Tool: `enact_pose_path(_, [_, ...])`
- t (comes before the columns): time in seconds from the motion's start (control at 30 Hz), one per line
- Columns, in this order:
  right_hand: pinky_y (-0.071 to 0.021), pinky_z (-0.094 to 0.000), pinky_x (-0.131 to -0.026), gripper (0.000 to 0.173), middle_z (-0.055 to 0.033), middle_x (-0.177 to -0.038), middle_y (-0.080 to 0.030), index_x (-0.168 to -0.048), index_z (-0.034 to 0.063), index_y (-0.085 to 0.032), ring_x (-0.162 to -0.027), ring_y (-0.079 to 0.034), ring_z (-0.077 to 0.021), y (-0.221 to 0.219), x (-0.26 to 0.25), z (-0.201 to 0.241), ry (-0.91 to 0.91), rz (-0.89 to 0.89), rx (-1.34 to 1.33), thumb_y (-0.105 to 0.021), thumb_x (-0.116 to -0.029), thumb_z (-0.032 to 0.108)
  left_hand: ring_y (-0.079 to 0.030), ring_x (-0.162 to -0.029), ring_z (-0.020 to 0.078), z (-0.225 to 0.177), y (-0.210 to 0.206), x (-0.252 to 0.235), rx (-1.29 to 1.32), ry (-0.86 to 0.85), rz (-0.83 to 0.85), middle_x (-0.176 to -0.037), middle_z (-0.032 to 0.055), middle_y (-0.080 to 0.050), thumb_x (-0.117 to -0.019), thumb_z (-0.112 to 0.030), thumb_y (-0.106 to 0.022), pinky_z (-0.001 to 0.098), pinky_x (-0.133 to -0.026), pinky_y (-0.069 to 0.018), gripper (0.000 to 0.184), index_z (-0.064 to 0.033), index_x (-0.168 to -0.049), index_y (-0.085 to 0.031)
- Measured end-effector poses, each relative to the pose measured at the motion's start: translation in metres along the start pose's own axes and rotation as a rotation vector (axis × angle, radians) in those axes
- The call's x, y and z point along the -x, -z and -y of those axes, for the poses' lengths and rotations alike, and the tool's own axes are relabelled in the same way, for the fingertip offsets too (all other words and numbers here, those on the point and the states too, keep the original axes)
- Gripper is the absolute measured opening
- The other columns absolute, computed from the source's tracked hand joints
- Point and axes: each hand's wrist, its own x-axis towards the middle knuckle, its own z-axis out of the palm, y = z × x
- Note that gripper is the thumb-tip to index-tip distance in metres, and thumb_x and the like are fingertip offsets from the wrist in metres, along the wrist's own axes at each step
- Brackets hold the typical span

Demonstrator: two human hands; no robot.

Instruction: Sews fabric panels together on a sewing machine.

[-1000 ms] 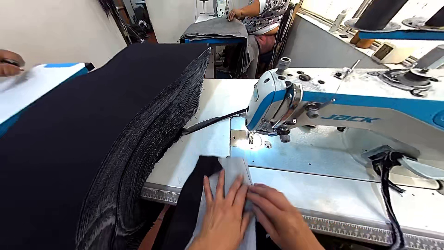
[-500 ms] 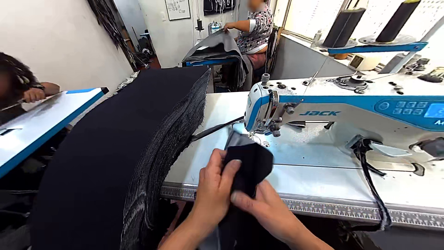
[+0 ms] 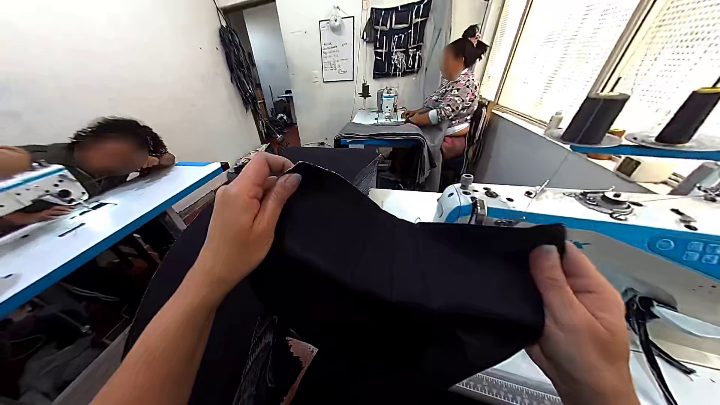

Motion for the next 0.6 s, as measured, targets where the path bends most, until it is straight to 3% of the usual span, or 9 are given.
enact_pose_path(0.07, [-0.0558, -0.0116, -0.08, 0.021, 0.0224, -0.099, -0.069, -0.117, 0.0283, -0.064, -0.09, -0.065, 0.0097, 0.007, 0.005, -0.01, 0.245, -0.045, 0.164, -0.045, -0.1099, 0.033, -0.055, -0.065, -0.0054, -0.001, -0.005, 0.012, 0.012, -0.116, -0.078, -0.077, -0.0062, -0.061, -0.1082, -0.023, -0.049, 0.0126, -0.062, -0.0482, 0.022, -0.0045, -0.113, -0.06])
enact_pose_path(0.17, [-0.0541, -0.009, -0.082, 0.02, 0.0261, -0.103, -0.069, -0.117, 0.031, -0.064, -0.093, -0.065, 0.0126, 0.013, 0.016, -0.012, 0.369, -0.065, 0.194, -0.046, -0.1093, 0.035, -0.057, -0.075, -0.0106, 0.0, -0.012, 0.031, 0.088, -0.215, -0.134, -0.086, -0.0102, -0.06, -0.1095, -0.028, -0.047, 0.0079, -0.07, -0.0488, 0.019, -0.0115, -0.112, -0.056])
enact_pose_path(0.27, [-0.0531, -0.0075, -0.082, 0.022, 0.0272, -0.104, -0.069, -0.117, 0.0316, -0.064, -0.094, -0.064, 0.0138, 0.021, 0.029, -0.012, 0.337, -0.015, 0.178, -0.044, -0.1096, 0.037, -0.056, -0.076, -0.0123, 0.007, -0.022, 0.045, 0.175, -0.202, -0.108, -0.086, -0.0132, -0.059, -0.1096, -0.029, -0.047, 0.0058, -0.07, -0.0482, 0.016, -0.0157, -0.11, -0.055])
enact_pose_path(0.43, [-0.0541, -0.0082, -0.08, 0.021, 0.0256, -0.1, -0.071, -0.115, 0.0304, -0.064, -0.09, -0.065, 0.013, 0.041, 0.05, -0.024, 0.152, 0.082, 0.165, -0.046, -0.1087, 0.037, -0.058, -0.069, -0.0071, 0.018, -0.046, 0.068, 0.334, -0.088, 0.02, -0.078, -0.0101, -0.06, -0.1092, -0.028, -0.048, 0.0098, -0.066, -0.0507, 0.018, -0.0133, -0.11, -0.057])
enact_pose_path(0.5, [-0.0527, -0.0108, -0.067, 0.021, 0.0154, -0.082, -0.066, -0.11, 0.015, -0.061, -0.074, -0.062, 0.0096, 0.056, 0.048, -0.029, 0.131, 0.113, 0.454, -0.051, -0.1077, 0.033, -0.056, -0.067, -0.0071, 0.019, -0.054, 0.073, 0.356, -0.079, 0.052, -0.076, -0.0099, -0.058, -0.1092, -0.027, -0.047, 0.0093, -0.064, -0.0491, 0.017, -0.0125, -0.11, -0.057])
enact_pose_path(0.53, [-0.0512, -0.0208, -0.062, 0.031, 0.002, -0.077, -0.063, -0.113, 0.0029, -0.061, -0.068, -0.06, -0.0018, 0.063, 0.044, -0.027, 0.157, 0.114, 0.662, -0.056, -0.1052, 0.033, -0.055, -0.066, -0.0072, 0.017, -0.057, 0.072, 0.364, -0.09, 0.065, -0.076, -0.0098, -0.058, -0.1092, -0.026, -0.048, 0.0091, -0.064, -0.0487, 0.017, -0.0123, -0.11, -0.057])
enact_pose_path(0.57, [-0.0548, -0.0362, -0.069, 0.043, -0.0128, -0.087, -0.068, -0.12, -0.005, -0.06, -0.077, -0.066, -0.018, 0.066, 0.038, -0.017, 0.19, 0.13, 0.819, -0.059, -0.1029, 0.034, -0.056, -0.067, -0.0072, 0.012, -0.061, 0.07, 0.371, -0.112, 0.083, -0.077, -0.0094, -0.059, -0.109, -0.025, -0.048, 0.0091, -0.064, -0.0488, 0.016, -0.0117, -0.11, -0.057])
enact_pose_path(0.6, [-0.0524, -0.0483, -0.081, 0.052, -0.0243, -0.103, -0.067, -0.125, -0.009, -0.056, -0.093, -0.065, -0.0321, 0.063, 0.031, -0.006, 0.238, 0.156, 0.883, -0.06, -0.1019, 0.037, -0.057, -0.069, -0.0067, 0.003, -0.064, 0.065, 0.382, -0.15, 0.11, -0.079, -0.0081, -0.06, -0.1088, -0.024, -0.049, 0.0097, -0.066, -0.05, 0.016, -0.0103, -0.11, -0.057])
